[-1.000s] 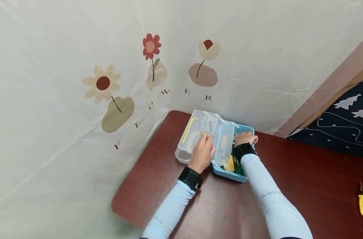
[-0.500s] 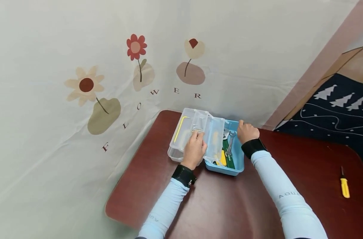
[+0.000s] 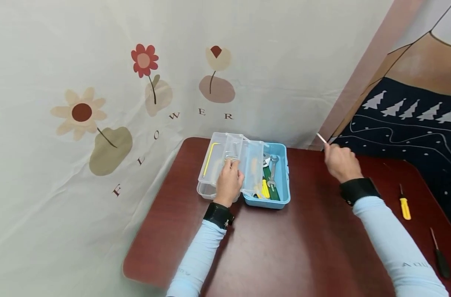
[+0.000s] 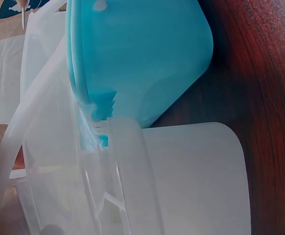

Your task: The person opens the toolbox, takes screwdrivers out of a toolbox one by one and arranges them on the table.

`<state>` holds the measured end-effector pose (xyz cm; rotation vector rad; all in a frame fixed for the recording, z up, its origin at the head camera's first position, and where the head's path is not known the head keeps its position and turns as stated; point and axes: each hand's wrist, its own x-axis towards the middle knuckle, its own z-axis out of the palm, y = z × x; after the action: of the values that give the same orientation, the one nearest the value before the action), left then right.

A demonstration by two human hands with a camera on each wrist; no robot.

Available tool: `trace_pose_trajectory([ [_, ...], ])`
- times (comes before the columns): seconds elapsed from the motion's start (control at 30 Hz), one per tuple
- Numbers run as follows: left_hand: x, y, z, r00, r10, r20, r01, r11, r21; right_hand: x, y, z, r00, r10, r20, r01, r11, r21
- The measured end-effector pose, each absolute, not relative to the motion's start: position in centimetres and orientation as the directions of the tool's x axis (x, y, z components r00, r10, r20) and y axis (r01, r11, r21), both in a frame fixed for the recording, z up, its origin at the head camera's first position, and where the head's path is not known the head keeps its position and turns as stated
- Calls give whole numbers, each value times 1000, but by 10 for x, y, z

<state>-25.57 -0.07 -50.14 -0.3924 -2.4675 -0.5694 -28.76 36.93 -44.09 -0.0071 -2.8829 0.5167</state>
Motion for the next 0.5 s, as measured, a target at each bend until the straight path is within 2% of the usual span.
trace_pose_trajectory([
  [0.2, -259, -5, -501, -797, 130, 589, 381, 866, 324, -258, 438, -434, -968, 179, 178, 108, 931, -348],
  [0.37, -260, -3, -501, -806, 121, 579, 379, 857, 348, -224, 503, -443, -950, 276, 145, 220, 923, -317],
  [0.5, -259, 0, -502, -807, 126, 577, 387, 852, 354, -187, 549, -460, -894, 447, 6, 433, 869, -239],
])
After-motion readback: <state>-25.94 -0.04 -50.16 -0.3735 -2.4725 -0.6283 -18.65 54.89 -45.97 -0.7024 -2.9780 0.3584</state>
